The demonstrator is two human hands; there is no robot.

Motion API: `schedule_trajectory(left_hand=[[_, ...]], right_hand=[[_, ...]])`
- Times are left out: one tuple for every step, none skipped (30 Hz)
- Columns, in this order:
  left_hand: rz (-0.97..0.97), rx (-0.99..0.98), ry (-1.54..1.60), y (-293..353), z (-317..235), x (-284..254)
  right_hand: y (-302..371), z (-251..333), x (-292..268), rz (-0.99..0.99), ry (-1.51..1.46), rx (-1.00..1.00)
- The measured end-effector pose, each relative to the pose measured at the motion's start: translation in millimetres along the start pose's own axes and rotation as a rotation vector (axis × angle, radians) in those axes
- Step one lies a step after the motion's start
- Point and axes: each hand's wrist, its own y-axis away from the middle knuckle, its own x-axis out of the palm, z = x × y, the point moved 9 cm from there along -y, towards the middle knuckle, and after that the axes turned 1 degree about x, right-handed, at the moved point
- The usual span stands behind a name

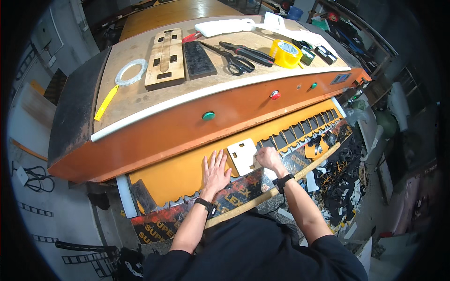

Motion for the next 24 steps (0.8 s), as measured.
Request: schedule_trajectory(left_hand=[[0.013, -0.007, 0.006, 8, -6, -1], [0.011, -0.003, 0.011, 13, -11, -3], [0.012, -0.018, 0.003, 16, -15, -4], [-0.01, -0.008, 0.041, 18, -18, -4], [-0.03, 0.002, 0.079, 19, -22, -5], [-0.056, 0.019, 0.097, 17, -27, -7], [-0.051, 0.002, 0.09, 21, -25, -5], [-0.106, -0.003, 0.196, 24, -22, -7], [-0.159, -0.018, 0.302, 32, -18, -5], [-0.214, -0.044, 0.387, 39, -16, -4], [-0.203, -0.062, 0.381, 45, -16, 2], [-0.304, -0.095, 0.51, 48, -11, -4], [-0.407, -0.126, 0.64, 50, -6, -9], [-0.391, -0.153, 0.655, 50, 0, -7], [-0.371, -0.143, 0.657, 46, -4, -6], [-0.433, -0.14, 0.696, 48, -5, -10], [-0.495, -0.137, 0.735, 49, -4, -13], [-0.44, -0.16, 0.708, 47, -1, -12], [-0.423, -0.158, 0.709, 45, -3, -9], [-0.412, -0.174, 0.665, 44, -4, -7], [-0.403, -0.191, 0.621, 44, -4, -5], [-0.398, -0.172, 0.496, 42, -5, -7], [-0.385, -0.167, 0.498, 40, -3, -6], [-0.397, -0.177, 0.507, 40, 0, -7]], right_hand=[[7, -6, 1, 0.012, 0.003, 0.0], [13, -16, 4, 0.053, -0.047, 0.02], [16, -21, 0, 0.066, -0.055, 0.011], [16, -33, 1, 0.122, -0.155, 0.044], [18, -45, 2, 0.18, -0.255, 0.079], [19, -64, 3, 0.205, -0.341, 0.16], [21, -79, 6, 0.196, -0.492, 0.199], [25, -95, 7, 0.172, -0.615, 0.227], [33, -101, 10, 0.158, -0.736, 0.26], [41, -99, 6, 0.1, -0.746, 0.252], [48, -94, 9, 0.118, -0.752, 0.262], [53, -69, 0, 0.084, -0.581, 0.179], [56, -36, -13, 0.046, -0.409, 0.095], [59, -6, -16, 0.082, -0.338, 0.113], [62, 17, -16, 0.032, -0.303, -0.028], [63, 31, -6, 0.036, -0.237, -0.083], [63, 43, 3, 0.04, -0.17, -0.138], [65, 48, 10, 0.037, -0.141, -0.146], [66, 51, 16, 0.035, -0.111, -0.154], [67, 50, 21, 0.052, -0.126, -0.125], [68, 48, 23, 0.051, -0.129, -0.111], [69, 47, 23, 0.031, -0.165, -0.105], [69, 45, 22, 0.01, -0.2, -0.101], [66, 44, 22, 0.057, -0.206, -0.087]])
